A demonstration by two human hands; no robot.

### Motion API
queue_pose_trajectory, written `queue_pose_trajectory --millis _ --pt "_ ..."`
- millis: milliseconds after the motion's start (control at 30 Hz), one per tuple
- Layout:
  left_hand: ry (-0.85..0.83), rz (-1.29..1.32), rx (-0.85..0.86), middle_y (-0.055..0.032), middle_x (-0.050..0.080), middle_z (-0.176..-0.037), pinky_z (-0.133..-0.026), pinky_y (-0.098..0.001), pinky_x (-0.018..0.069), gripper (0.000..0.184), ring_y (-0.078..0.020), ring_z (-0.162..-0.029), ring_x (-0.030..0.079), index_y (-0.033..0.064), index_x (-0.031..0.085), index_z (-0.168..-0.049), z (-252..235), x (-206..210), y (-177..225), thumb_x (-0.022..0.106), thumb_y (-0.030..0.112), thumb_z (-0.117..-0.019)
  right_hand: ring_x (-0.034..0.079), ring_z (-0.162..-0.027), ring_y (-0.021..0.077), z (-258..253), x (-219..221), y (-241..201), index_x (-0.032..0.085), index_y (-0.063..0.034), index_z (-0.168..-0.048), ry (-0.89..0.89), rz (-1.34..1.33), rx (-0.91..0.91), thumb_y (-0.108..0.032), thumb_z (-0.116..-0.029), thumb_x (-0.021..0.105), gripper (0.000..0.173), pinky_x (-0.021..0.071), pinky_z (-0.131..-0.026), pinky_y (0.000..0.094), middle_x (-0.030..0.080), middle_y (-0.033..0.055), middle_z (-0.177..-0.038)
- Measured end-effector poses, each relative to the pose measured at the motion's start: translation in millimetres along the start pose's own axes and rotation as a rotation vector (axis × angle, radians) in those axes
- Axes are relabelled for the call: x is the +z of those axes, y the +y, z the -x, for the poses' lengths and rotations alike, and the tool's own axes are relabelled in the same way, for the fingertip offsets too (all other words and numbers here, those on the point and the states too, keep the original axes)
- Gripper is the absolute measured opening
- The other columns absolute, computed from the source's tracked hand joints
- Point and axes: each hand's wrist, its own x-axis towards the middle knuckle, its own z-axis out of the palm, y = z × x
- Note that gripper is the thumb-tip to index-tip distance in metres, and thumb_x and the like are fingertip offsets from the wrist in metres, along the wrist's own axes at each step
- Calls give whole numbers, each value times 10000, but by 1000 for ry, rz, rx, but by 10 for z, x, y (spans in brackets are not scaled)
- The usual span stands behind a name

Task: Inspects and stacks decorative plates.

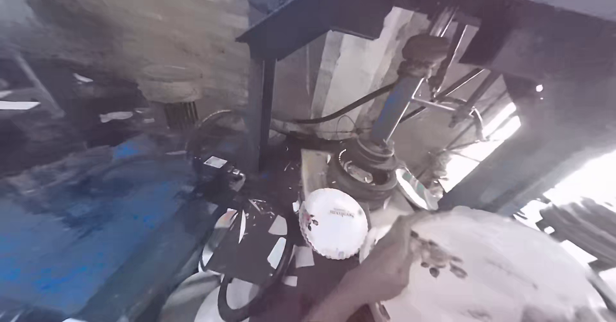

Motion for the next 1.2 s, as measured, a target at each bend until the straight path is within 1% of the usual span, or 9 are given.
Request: queue_pose_trajectory --millis 100,200,333,500,667,800,900,1033,1200 --pt "278 12 -165 -277 428 -1509 -1134 -391 419 617 -270 -1368 490 -101 248 -1542 -16 -119 -15 466 41 -982 588 -1068 -46 -625 198 -414 308 53 -1535 -133 98 419 -107 -1038 468 546 512 -905 160 552 149 -1356" --pt "599 -336 -117 -267 494 -1465 -1145 -447 383 518 -316 -1368 479 -98 492 -1410 121 -623 1 486 164 -962 629 -947 60 -1092 664 -328 420 -11 -1462 -159 -25 756 -69 -1062 461 406 550 -823 263 612 108 -1208" --pt "992 -1109 -180 -261 519 -1437 -1088 -673 315 345 -501 -1371 421 78 692 -1214 332 -1873 -47 471 160 -962 657 -892 155 -1617 1314 409 515 -20 -1410 -378 23 714 -125 -1024 572 404 574 -745 341 643 142 -1170" --pt "995 -1323 -649 -249 521 -1435 -1056 -843 98 332 -560 -1413 316 85 670 -1258 499 -3292 -152 622 48 -931 626 -795 160 -2018 1891 393 567 19 -1331 -504 139 680 -65 -1014 601 330 554 -710 340 643 166 -1070" --pt "777 -1240 -1152 -208 609 -1385 -1178 -669 157 314 -427 -1368 487 74 673 -1289 436 -3055 467 518 187 -1040 649 -840 224 -2013 1691 548 606 10 -1297 -488 334 591 -248 -1072 523 352 556 -750 423 658 186 -1093" --pt "923 -1135 -1049 -216 581 -1420 -1223 -600 131 385 -401 -1400 460 29 646 -1331 1007 -2808 552 385 99 -1057 673 -958 423 -1604 1463 -204 682 93 -1139 -541 489 55 -116 -1018 577 264 506 -876 597 681 298 -1115" --pt "1038 -1276 -564 -236 691 -1222 -1105 -751 215 334 -486 -1214 602 36 747 -1137 1481 -2905 124 437 79 -1020 670 -1098 365 -1106 1637 -848 726 -29 -1172 -1025 412 -160 -248 -967 667 306 517 -936 579 704 189 -1176" --pt "1027 -1282 -612 -195 681 -1272 -1112 -736 241 340 -454 -1241 597 94 758 -1146 1466 -2993 117 457 73 -989 571 -1180 474 -740 2295 -1308 615 15 -1292 -1552 577 -259 -288 -998 657 424 425 -940 660 633 254 -1205" --pt "936 -1204 -688 -192 660 -1308 -1100 -762 212 371 -454 -1279 563 104 726 -1220 1497 -3026 207 414 98 -1019 604 -1149 494 -786 2949 -1827 550 67 -1324 -1388 620 -279 15 -988 546 340 499 -896 617 596 300 -1279"
